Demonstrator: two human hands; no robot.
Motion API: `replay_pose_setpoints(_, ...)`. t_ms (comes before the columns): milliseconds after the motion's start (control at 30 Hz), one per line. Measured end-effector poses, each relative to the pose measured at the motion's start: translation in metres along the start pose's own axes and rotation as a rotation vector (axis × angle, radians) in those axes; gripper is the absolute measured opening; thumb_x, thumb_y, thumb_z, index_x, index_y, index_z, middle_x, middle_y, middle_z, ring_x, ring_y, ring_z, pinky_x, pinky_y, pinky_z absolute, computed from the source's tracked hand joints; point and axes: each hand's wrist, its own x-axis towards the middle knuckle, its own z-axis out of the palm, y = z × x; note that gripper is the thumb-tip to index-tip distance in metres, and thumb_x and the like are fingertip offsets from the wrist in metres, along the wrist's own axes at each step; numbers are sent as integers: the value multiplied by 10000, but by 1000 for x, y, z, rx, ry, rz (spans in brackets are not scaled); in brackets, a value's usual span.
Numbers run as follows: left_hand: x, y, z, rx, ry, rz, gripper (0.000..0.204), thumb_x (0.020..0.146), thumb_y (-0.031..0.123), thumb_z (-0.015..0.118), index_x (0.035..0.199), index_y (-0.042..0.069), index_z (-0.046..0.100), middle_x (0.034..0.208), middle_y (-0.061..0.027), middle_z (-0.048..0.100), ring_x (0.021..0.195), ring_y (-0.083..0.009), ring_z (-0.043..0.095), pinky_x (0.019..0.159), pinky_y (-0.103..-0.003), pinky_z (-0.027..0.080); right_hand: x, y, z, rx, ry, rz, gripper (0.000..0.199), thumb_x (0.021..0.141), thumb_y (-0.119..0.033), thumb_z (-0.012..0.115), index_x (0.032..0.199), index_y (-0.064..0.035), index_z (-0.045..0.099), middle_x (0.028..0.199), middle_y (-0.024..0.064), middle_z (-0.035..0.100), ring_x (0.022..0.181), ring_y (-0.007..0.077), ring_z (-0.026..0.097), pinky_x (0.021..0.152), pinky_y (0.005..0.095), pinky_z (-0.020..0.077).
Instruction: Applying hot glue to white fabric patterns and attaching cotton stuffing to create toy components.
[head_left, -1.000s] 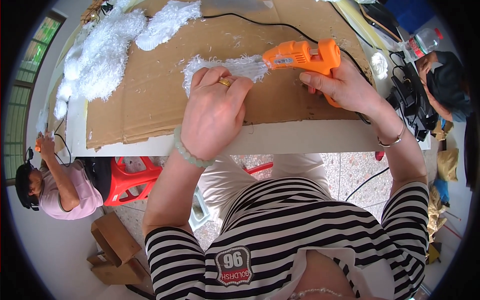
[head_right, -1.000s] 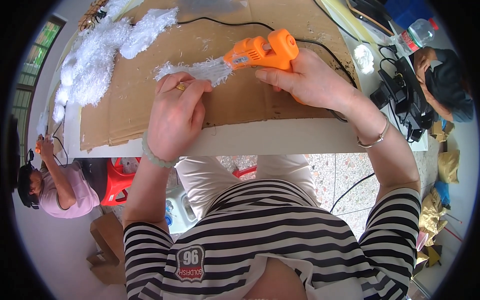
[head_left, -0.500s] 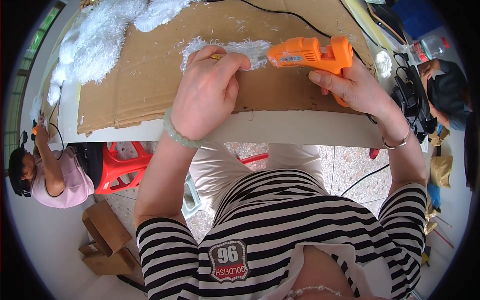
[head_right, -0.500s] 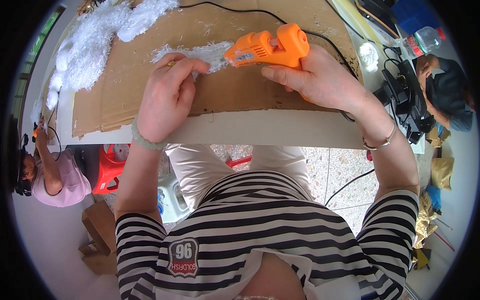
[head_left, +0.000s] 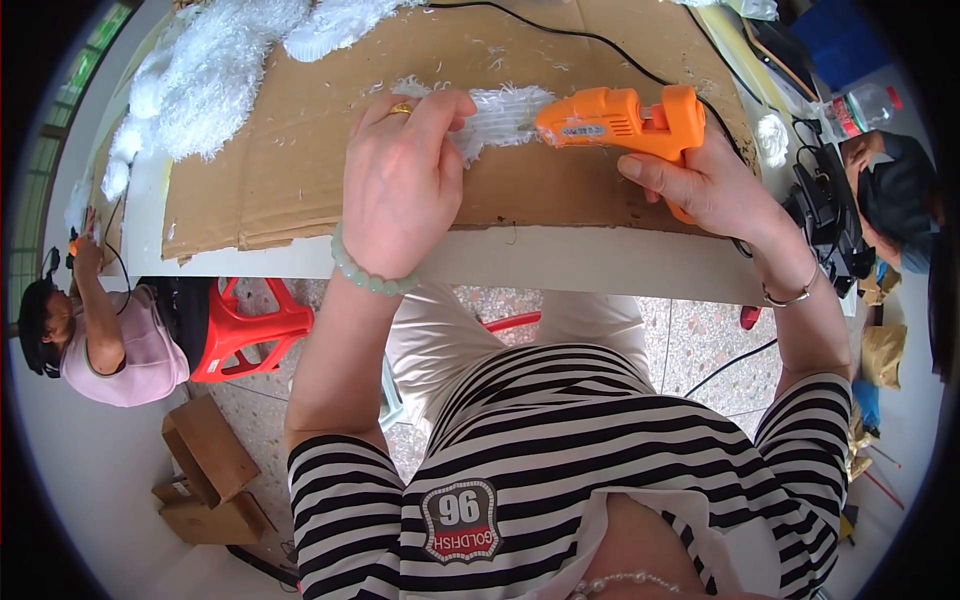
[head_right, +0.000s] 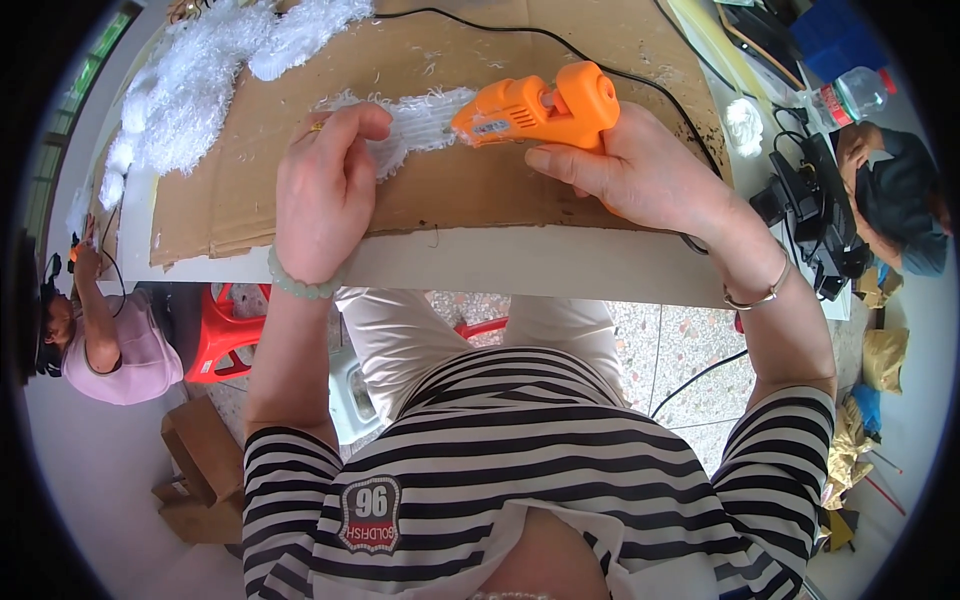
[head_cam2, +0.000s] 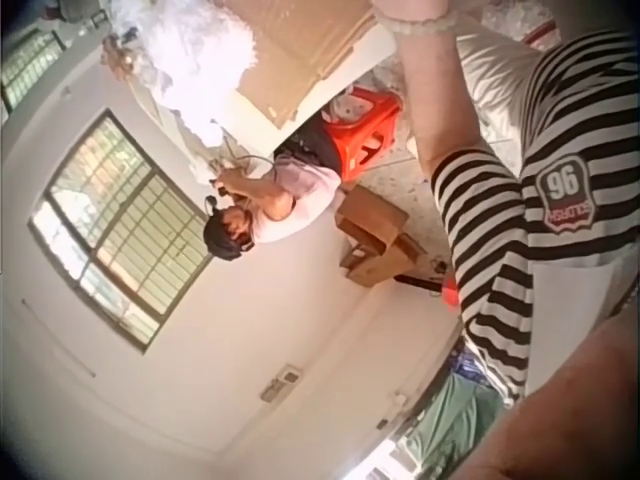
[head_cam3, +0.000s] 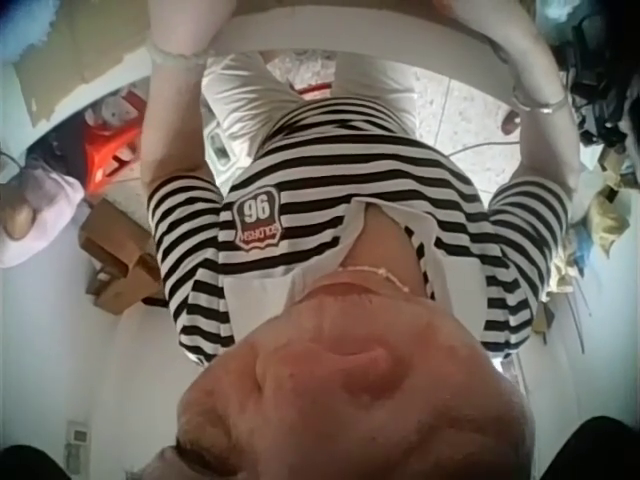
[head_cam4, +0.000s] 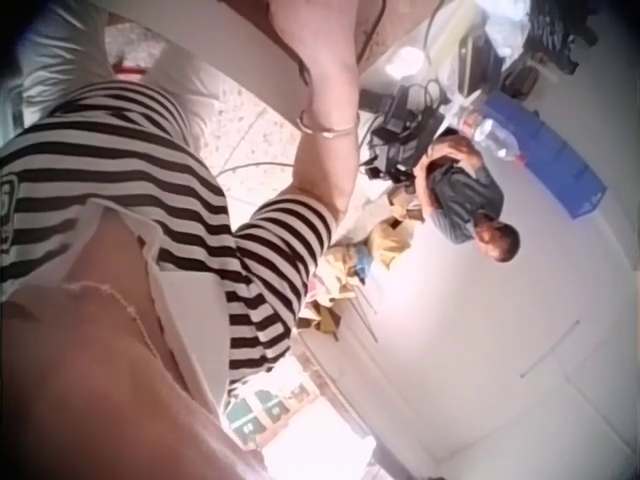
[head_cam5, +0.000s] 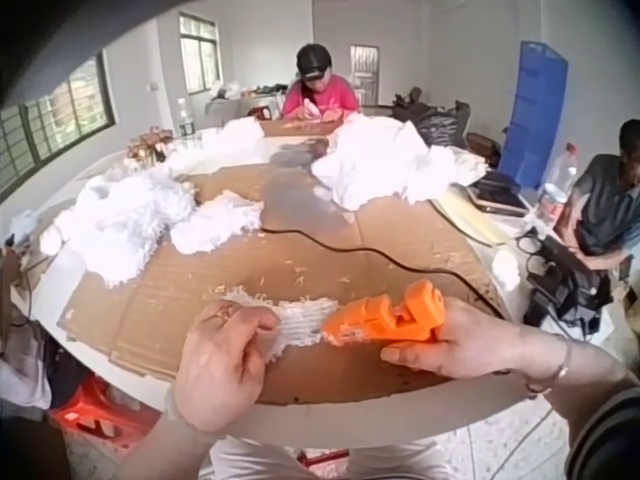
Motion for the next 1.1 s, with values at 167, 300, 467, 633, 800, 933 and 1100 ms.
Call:
replay_pose_setpoints(167, 0, 2, 3, 139, -13, 7, 278, 694, -57, 553, 932, 73, 613, 682, -78, 645, 769, -303, 614, 776, -412, 453, 2, 2, 3, -22, 51, -137, 324, 892, -285, 639, 1055, -10, 584, 708, 32, 558, 616, 116, 520, 590, 273, 448)
replay_pose_setpoints(300, 0, -1, 3, 121, -7, -10, 268, 706, -55, 547, 932, 78, 604, 672, -77, 642, 725, -299, 616, 758, -414, 455, 9, -3, 3, -47, -49, -73, 327, 904, -252, 639, 1107, -13, 548, 751, 5, 543, 643, 77, 533, 579, 227, 436)
replay_pose_setpoints(467, 0, 1, 3, 20, -15, -118, 245, 757, -62, 515, 949, 76, 579, 687, -90, 649, 699, -309, 620, 750, -412, 463, 17, -3, 7, -92, -6, -182, 318, 889, -282, 644, 1030, -8, 564, 715, 39, 552, 626, 137, 527, 596, 271, 441)
replay_pose_setpoints(633, -1, 0, 4, -3, -13, -117, 238, 774, -63, 504, 955, 75, 576, 696, -97, 653, 674, -307, 621, 751, -415, 459, 21, -8, 9, -73, -46, -149, 331, 894, -263, 650, 1086, -12, 551, 719, -4, 524, 617, 78, 501, 560, 227, 424)
replay_pose_setpoints(800, 0, 1, 2, -9, -33, -142, 245, 772, -62, 505, 961, 77, 578, 708, -96, 657, 691, -310, 620, 766, -422, 454, 24, -14, 9, -115, -77, -112, 320, 893, -263, 652, 1068, -16, 551, 716, -8, 522, 616, 72, 492, 548, 221, 419)
replay_pose_setpoints(933, 0, 0, 2, 6, -29, -126, 252, 769, -60, 508, 966, 79, 582, 720, -91, 659, 731, -313, 615, 775, -423, 454, 15, -13, 4, 9, -27, -91, 294, 913, -274, 622, 1037, -18, 549, 715, -4, 527, 617, 80, 495, 573, 229, 428)
replay_pose_setpoints(1100, 2, 0, 3, -5, -44, -116, 251, 766, -62, 504, 960, 73, 585, 719, -88, 659, 752, -305, 615, 779, -419, 455, 7, 4, -12, 481, 148, -49, 301, 926, -348, 570, 912, -47, 577, 724, 19, 565, 643, 106, 553, 631, 248, 442)
